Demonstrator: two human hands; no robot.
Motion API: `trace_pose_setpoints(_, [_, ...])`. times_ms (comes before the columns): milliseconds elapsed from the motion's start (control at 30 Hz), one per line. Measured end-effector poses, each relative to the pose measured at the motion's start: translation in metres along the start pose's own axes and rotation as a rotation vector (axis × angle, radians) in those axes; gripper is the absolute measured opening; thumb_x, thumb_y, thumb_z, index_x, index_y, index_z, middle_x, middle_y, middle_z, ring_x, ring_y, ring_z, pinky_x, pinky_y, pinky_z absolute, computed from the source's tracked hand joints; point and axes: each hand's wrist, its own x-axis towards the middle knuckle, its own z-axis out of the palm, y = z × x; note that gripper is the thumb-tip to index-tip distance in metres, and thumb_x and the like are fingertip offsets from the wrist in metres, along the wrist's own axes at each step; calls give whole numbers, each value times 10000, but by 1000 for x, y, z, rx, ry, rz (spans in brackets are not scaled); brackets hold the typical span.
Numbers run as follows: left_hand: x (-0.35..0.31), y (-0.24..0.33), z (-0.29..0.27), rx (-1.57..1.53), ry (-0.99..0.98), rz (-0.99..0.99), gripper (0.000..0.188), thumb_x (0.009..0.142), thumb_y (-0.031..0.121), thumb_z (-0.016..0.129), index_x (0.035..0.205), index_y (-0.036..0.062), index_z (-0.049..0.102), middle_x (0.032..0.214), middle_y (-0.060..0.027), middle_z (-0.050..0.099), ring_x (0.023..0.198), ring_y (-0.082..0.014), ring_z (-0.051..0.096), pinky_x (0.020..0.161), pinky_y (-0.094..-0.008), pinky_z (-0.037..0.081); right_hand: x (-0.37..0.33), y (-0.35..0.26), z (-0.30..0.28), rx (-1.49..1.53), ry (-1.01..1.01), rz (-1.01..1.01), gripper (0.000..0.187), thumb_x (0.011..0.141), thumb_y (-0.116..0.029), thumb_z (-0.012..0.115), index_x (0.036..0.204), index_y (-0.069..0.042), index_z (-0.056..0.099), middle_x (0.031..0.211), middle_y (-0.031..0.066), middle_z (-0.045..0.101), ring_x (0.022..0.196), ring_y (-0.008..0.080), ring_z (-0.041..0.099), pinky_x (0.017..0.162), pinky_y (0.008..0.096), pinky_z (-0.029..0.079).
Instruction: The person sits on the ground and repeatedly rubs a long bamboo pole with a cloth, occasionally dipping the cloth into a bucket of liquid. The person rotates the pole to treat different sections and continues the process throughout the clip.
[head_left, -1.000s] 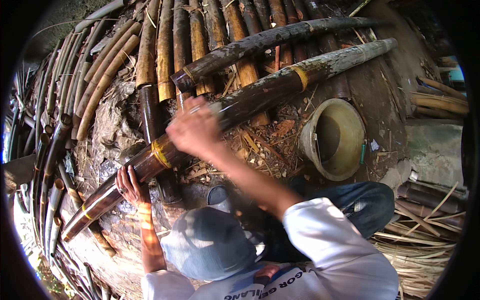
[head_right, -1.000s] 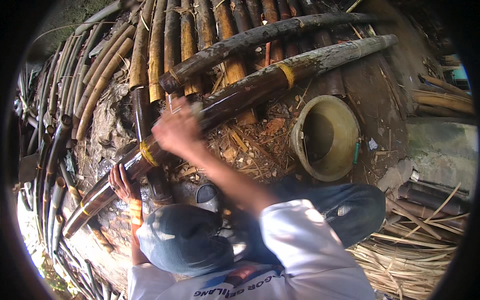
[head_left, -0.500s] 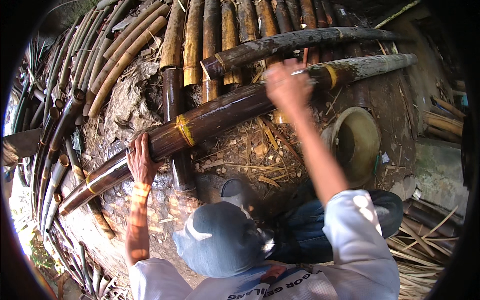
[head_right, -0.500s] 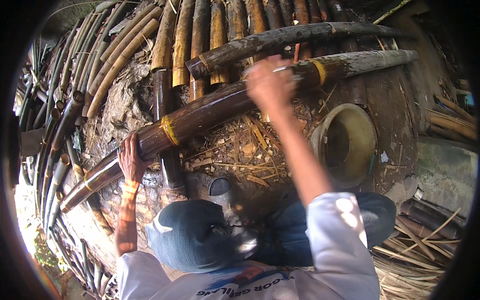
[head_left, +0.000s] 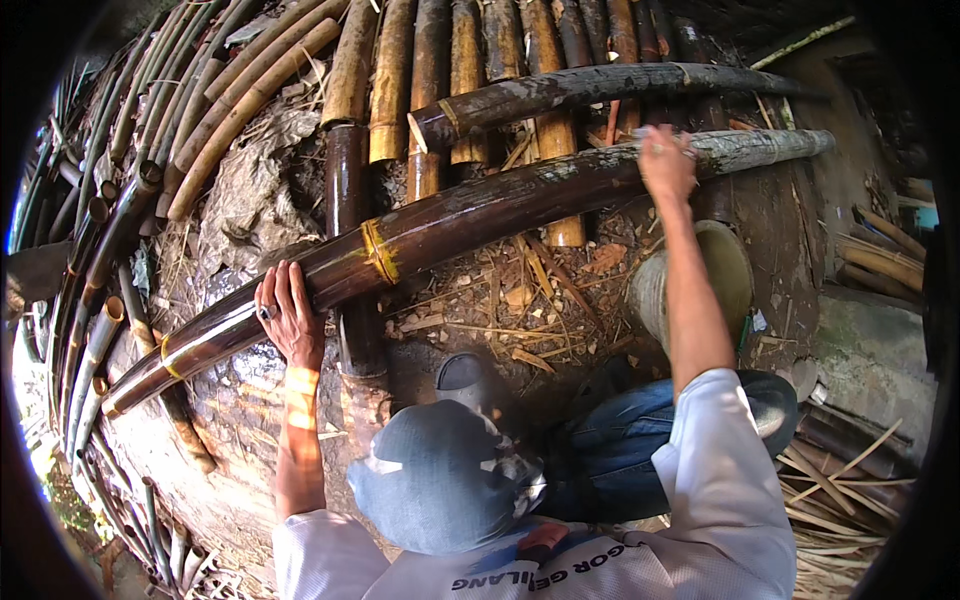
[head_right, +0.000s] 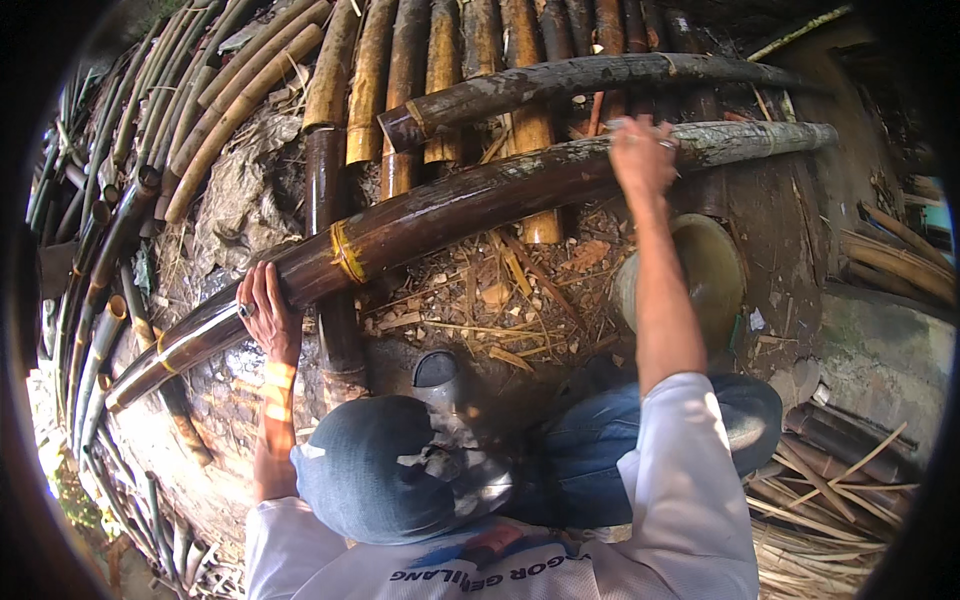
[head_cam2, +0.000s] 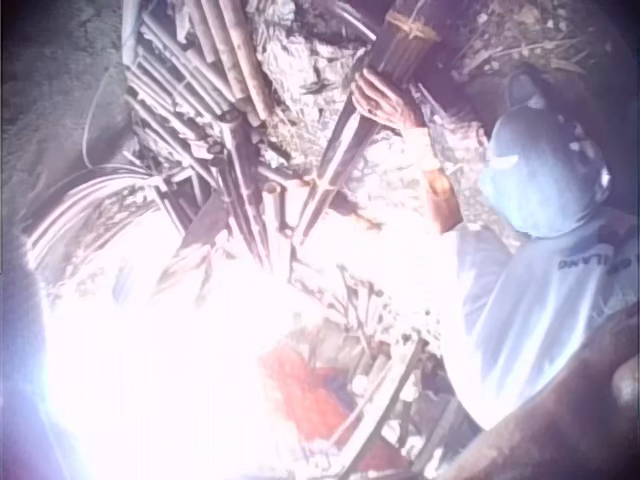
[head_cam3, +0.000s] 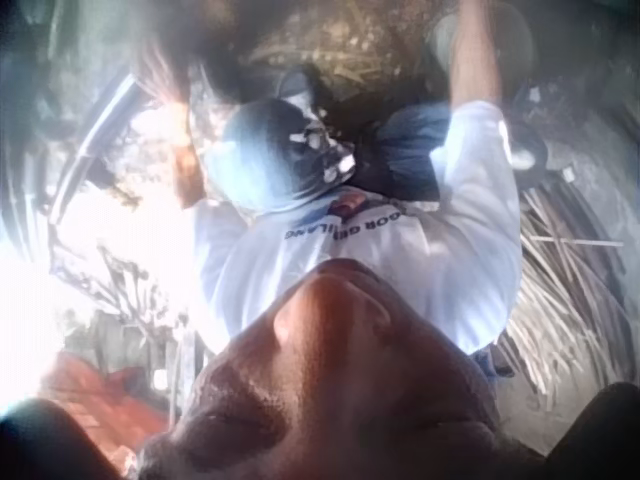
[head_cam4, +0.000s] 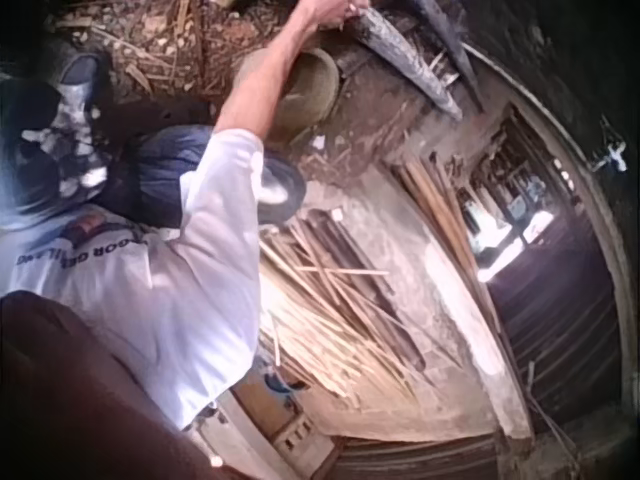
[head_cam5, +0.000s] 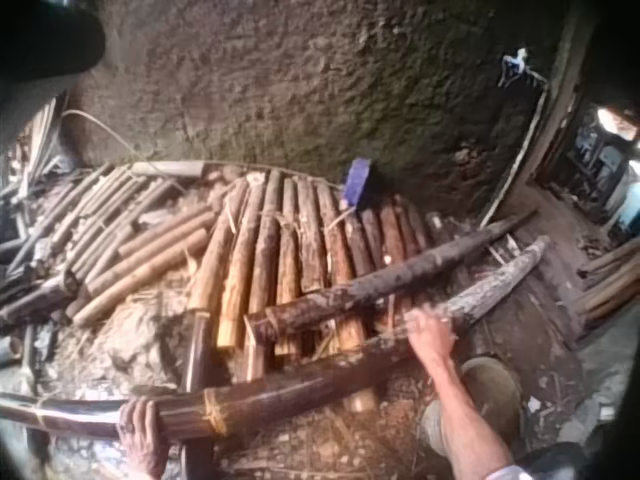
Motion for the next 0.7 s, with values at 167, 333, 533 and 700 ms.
trace_pose_setpoints(167, [-11,6,3,37,42,-47,674,849,-4,636,1502,74,488,1501,-134,518,1432,-348,446,1216,-531,316,-108,-254,-4,306,53,-351,440,936,-515,638,1212,-174,680,1238,160,646,1203,388,579,954,620,479])
trace_pose_setpoints(333, [32,-14,-32,-4,-604,-172,1203,541,285,971,1589,214,386,1538,-106,441,1395,-370,450,1190,-539,360,-118,-266,11,528,57,-611,428,1062,-387,527,1396,-139,631,1393,126,666,1307,353,608,1205,530,353])
trace_pose_setpoints(533, [53,-50,-31,-227,-580,-9,1139,514,439,974,1474,97,464,1362,-131,557,1216,-365,580,979,-497,467,-10,-22,-1,186,17,113,422,1064,-449,490,1370,-203,644,1471,251,528,1245,433,614,991,602,530])
trace_pose_setpoints(700, [29,-29,-38,-145,-489,-101,1154,516,345,988,1512,155,436,1397,-100,535,1287,-350,538,1013,-552,440,-91,-203,15,264,-59,-188,437,1015,-363,519,1293,-51,647,1359,224,628,1301,407,548,1104,595,407])
